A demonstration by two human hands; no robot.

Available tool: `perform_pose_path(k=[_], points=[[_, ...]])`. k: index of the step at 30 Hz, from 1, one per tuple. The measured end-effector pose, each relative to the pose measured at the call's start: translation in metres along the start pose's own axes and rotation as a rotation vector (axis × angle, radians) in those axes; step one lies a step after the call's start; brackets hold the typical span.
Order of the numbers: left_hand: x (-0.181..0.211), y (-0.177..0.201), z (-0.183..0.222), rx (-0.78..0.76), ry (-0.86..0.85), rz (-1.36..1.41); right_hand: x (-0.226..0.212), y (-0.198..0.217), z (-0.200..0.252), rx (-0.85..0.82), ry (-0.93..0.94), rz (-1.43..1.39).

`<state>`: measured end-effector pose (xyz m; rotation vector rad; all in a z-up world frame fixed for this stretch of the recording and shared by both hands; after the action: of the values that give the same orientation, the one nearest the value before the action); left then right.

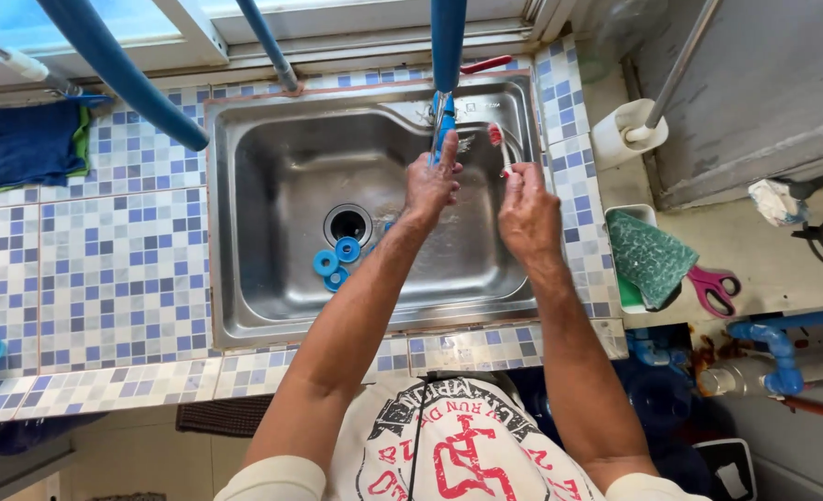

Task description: The person is manually cleaning blue bottle caps using a toothbrush and water in a sink.

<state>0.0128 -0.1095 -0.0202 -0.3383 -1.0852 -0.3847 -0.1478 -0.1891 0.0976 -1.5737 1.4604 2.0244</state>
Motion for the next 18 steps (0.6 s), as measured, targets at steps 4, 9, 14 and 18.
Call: perform_pose_path(k=[4, 9, 14, 18], points=[[-0.003, 0.014, -0.009, -0.119, 0.219, 0.066, 0.004, 0.009, 0.001, -0.077, 0.168, 0.0], [-0.021, 0.027, -0.019, -0.198, 0.253, 0.479, -0.021, -0.006, 0.02, -0.21, 0.338, 0.109], [-0.011, 0.028, -0.003, -0.295, 0.162, 0.356, -0.02, -0.044, 0.011, -0.224, 0.393, 0.621], [-0.008, 0.03, -0.003, -0.267, 0.101, 0.408, -0.023, -0.054, 0.016, -0.166, 0.433, 0.672]])
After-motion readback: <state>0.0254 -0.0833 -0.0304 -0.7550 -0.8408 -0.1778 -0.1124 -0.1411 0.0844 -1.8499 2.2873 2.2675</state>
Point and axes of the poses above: each hand's wrist, its own z-axis away from the middle knuckle, its own y-axis out of the back of the hand, x = y × z, the point moved 5 cm from there along -z, towards the middle knuckle, and after that the axes turned 8 degrees about -z, right-handed, at the moved point
